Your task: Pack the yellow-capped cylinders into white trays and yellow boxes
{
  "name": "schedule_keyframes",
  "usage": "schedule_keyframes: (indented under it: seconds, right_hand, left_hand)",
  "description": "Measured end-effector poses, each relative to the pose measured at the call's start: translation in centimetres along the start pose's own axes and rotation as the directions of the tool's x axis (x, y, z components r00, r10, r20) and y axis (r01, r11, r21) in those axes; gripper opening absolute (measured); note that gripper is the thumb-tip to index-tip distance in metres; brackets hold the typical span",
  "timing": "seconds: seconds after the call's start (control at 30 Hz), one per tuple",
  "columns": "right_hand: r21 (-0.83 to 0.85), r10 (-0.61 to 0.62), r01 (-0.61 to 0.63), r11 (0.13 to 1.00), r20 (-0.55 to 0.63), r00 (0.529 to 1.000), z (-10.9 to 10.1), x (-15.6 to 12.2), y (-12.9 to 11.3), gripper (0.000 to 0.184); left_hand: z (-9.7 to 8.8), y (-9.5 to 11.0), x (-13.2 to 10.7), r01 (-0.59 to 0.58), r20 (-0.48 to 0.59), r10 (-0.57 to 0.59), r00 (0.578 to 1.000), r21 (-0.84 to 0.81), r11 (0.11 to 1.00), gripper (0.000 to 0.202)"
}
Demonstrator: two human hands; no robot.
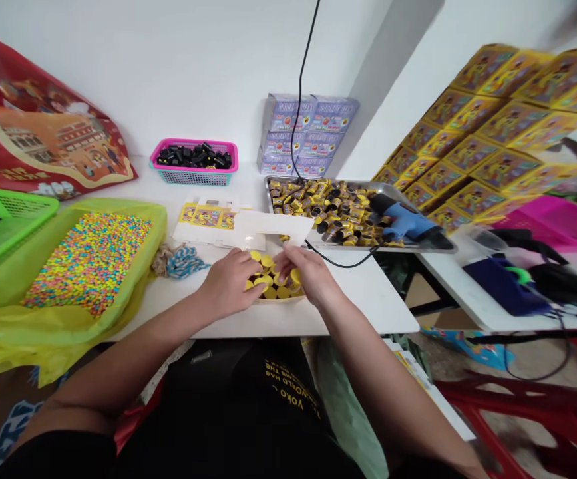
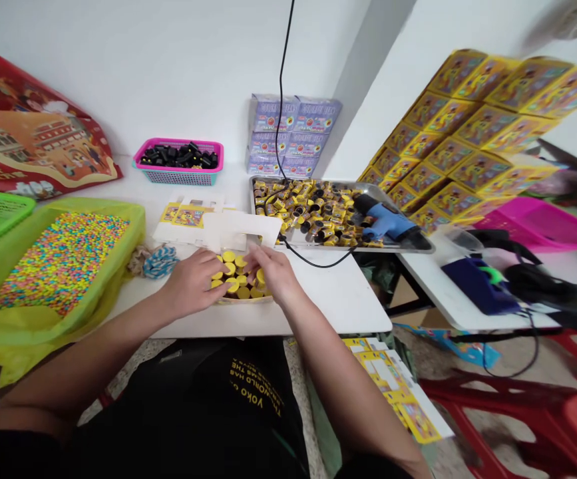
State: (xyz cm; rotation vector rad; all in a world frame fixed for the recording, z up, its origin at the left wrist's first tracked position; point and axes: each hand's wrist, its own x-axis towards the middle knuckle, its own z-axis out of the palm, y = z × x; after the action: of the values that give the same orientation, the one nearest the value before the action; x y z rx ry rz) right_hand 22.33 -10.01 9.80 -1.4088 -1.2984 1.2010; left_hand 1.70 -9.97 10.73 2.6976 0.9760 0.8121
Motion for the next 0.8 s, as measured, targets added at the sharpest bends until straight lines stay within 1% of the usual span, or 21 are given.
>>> schedule_keyframes:
  seconds: [0.07, 0.13, 0.23, 0.33, 0.4, 0.47, 0.53, 0.6, 0.63, 0.7, 0.77, 0.8]
  right_hand:
    - [0.123, 0.04, -0.04, 0.992, -0.001, 0.999, 0.3, -0.3, -0.2, 0.068]
    - [0.18, 0.077, -0.079, 0.98, 0.021, 0.997, 0.9, -0.7, -0.5, 0.073]
    - [0.213, 0.06, -0.07, 0.975, 0.054, 0.997, 1.6, -1.3, -1.1, 0.076]
    - [0.171, 0.031, -0.048, 0.984, 0.104, 0.994, 1.2, -1.8, -1.3, 0.074]
    - [0.077, -0.003, -0.003, 0.997, 0.08, 0.997, 0.5, -2.0, -1.2, 0.065]
    - [-0.077, -0.078, 0.08, 0.994, 0.029, 0.997, -0.2, -1.9, -0.9, 0.053]
    - [-0.233, -0.142, 0.142, 0.962, 0.015, 0.99, -0.7, -1.7, -0.6, 0.04]
    - [-0.367, -0.139, 0.131, 0.921, 0.005, 0.99, -1.0, -1.3, -0.3, 0.025]
    - [-0.442, -0.121, 0.109, 0.89, 0.0, 0.993, -1.0, -1.1, -0.3, 0.019]
    - [-0.611, -0.102, 0.072, 0.788, -0.015, 0.995, -0.9, -0.7, -0.4, 0.012]
    - [-0.739, -0.107, 0.067, 0.67, -0.007, 0.994, -0.5, -0.4, -0.5, 0.01]
    - [-0.768, -0.102, 0.071, 0.636, 0.007, 0.995, -0.3, -0.2, -0.5, 0.011]
  left_hand:
    - [1.0, 0.7, 0.4, 0.031, -0.016, -0.032, 0.999, -0.064, 0.997, 0.018]
    - [1.9, 1.4, 0.9, 0.035, 0.012, -0.033, 0.999, -0.125, 0.991, 0.019]
    - [3.1, 2.0, 1.5, 0.038, 0.02, -0.035, 0.999, -0.196, 0.98, 0.011]
    - [3.5, 2.0, 1.9, 0.1, -0.021, -0.105, 0.994, -0.188, 0.977, 0.013]
    - [3.3, 1.7, 2.1, 0.168, -0.038, -0.175, 0.984, -0.143, 0.975, 0.015]
    - [3.0, 1.2, 2.4, 0.224, -0.023, -0.227, 0.974, -0.097, 0.97, 0.015]
    - [2.6, 0.5, 2.6, 0.242, 0.012, -0.242, 0.97, -0.069, 0.968, 0.014]
    - [2.3, -0.3, 2.5, 0.231, 0.015, -0.231, 0.973, -0.073, 0.97, 0.012]
    - [2.2, -0.7, 2.4, 0.223, -0.008, -0.225, 0.974, -0.093, 0.97, 0.01]
    - [1.7, -1.2, 2.0, 0.211, -0.096, -0.23, 0.968, -0.176, 0.961, 0.006]
    - [0.5, -1.0, 1.7, 0.2, -0.197, -0.269, 0.943, -0.31, 0.93, 0.006]
    - [-0.4, -0.5, 1.6, 0.189, -0.231, -0.291, 0.928, -0.382, 0.905, 0.007]
